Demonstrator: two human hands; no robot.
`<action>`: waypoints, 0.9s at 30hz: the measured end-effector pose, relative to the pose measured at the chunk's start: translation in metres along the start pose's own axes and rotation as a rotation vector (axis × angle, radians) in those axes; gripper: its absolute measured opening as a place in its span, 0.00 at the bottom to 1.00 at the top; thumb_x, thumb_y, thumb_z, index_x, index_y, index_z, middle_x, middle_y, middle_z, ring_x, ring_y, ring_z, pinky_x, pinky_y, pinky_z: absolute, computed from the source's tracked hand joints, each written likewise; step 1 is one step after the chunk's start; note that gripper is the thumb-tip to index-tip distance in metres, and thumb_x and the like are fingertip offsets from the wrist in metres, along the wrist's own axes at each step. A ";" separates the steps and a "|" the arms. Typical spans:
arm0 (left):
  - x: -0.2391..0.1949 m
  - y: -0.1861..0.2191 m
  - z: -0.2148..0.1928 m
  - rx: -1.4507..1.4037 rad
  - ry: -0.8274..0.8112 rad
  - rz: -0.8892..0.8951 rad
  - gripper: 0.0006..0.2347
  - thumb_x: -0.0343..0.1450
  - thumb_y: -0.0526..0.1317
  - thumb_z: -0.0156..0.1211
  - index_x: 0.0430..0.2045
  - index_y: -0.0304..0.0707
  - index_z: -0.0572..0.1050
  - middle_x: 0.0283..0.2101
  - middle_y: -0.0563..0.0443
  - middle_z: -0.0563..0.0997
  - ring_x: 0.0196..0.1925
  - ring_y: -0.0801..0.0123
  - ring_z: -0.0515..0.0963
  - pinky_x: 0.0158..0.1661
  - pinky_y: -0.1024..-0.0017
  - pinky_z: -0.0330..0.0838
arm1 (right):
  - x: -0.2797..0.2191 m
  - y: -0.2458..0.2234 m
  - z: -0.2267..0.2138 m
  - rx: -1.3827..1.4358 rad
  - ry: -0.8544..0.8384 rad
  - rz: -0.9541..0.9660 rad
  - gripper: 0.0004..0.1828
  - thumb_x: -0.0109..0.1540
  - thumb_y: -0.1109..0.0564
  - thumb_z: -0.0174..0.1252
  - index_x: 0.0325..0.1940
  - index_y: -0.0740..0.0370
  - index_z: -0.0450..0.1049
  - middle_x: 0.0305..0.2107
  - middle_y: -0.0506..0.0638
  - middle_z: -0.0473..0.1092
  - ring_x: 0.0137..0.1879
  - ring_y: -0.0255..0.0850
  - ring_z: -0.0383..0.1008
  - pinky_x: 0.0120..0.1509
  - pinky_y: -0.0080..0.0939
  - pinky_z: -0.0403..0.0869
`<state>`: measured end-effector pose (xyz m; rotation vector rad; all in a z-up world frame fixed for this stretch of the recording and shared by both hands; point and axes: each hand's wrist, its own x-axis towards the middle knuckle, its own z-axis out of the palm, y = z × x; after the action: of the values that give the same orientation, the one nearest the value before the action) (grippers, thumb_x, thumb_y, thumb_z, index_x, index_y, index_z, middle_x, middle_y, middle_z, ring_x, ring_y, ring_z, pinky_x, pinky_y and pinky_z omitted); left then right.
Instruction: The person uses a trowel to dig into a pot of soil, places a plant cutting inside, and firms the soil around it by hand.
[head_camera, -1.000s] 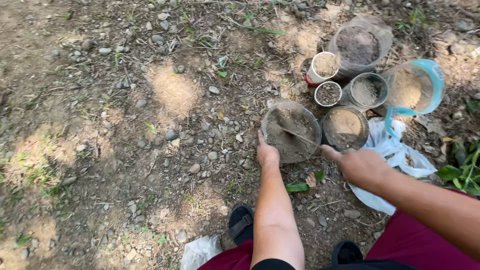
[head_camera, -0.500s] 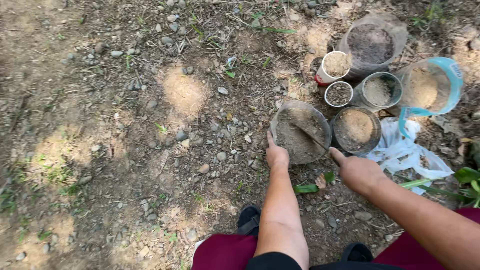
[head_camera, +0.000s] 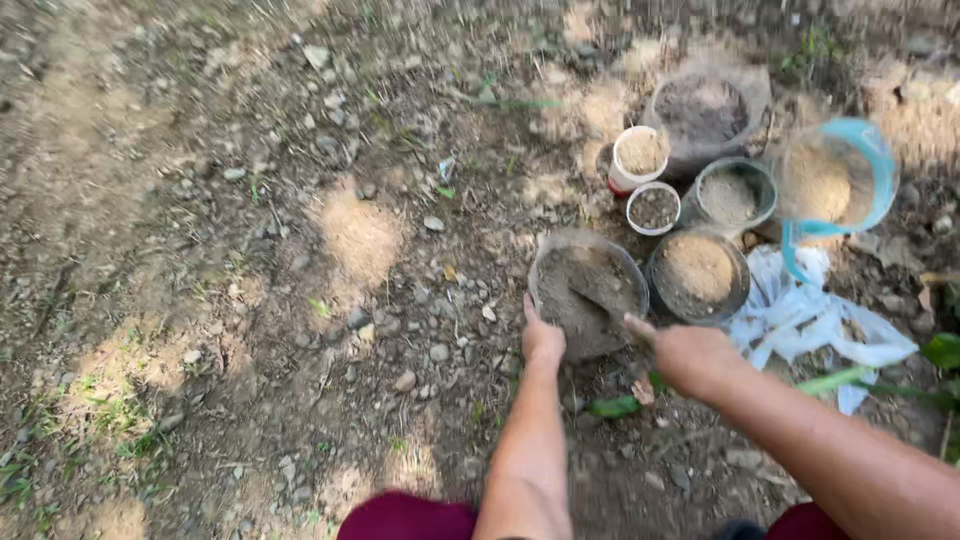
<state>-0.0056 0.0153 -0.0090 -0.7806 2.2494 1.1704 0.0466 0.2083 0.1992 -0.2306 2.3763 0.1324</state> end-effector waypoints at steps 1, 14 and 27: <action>0.003 -0.002 -0.007 0.032 -0.020 0.038 0.37 0.70 0.32 0.51 0.75 0.64 0.44 0.56 0.31 0.78 0.56 0.43 0.79 0.59 0.52 0.72 | 0.003 -0.001 -0.002 0.009 -0.024 -0.010 0.50 0.61 0.57 0.52 0.81 0.28 0.36 0.45 0.53 0.76 0.47 0.47 0.81 0.49 0.51 0.77; 0.061 0.018 -0.027 -0.072 -0.115 -0.127 0.22 0.78 0.49 0.38 0.53 0.27 0.74 0.53 0.32 0.81 0.45 0.37 0.84 0.42 0.52 0.80 | 0.047 -0.005 0.080 0.148 0.012 0.099 0.44 0.66 0.62 0.47 0.82 0.53 0.36 0.50 0.62 0.76 0.52 0.53 0.81 0.53 0.52 0.79; 0.106 0.083 -0.059 0.543 -0.270 0.367 0.24 0.72 0.40 0.55 0.66 0.47 0.65 0.58 0.34 0.79 0.57 0.46 0.79 0.55 0.54 0.74 | 0.039 -0.043 0.078 0.285 0.049 0.244 0.42 0.67 0.62 0.47 0.82 0.40 0.39 0.47 0.58 0.74 0.49 0.51 0.80 0.46 0.51 0.79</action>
<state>-0.1473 -0.0237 0.0004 0.0028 2.3610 0.6884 0.0800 0.1735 0.1146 0.1943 2.4298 -0.0993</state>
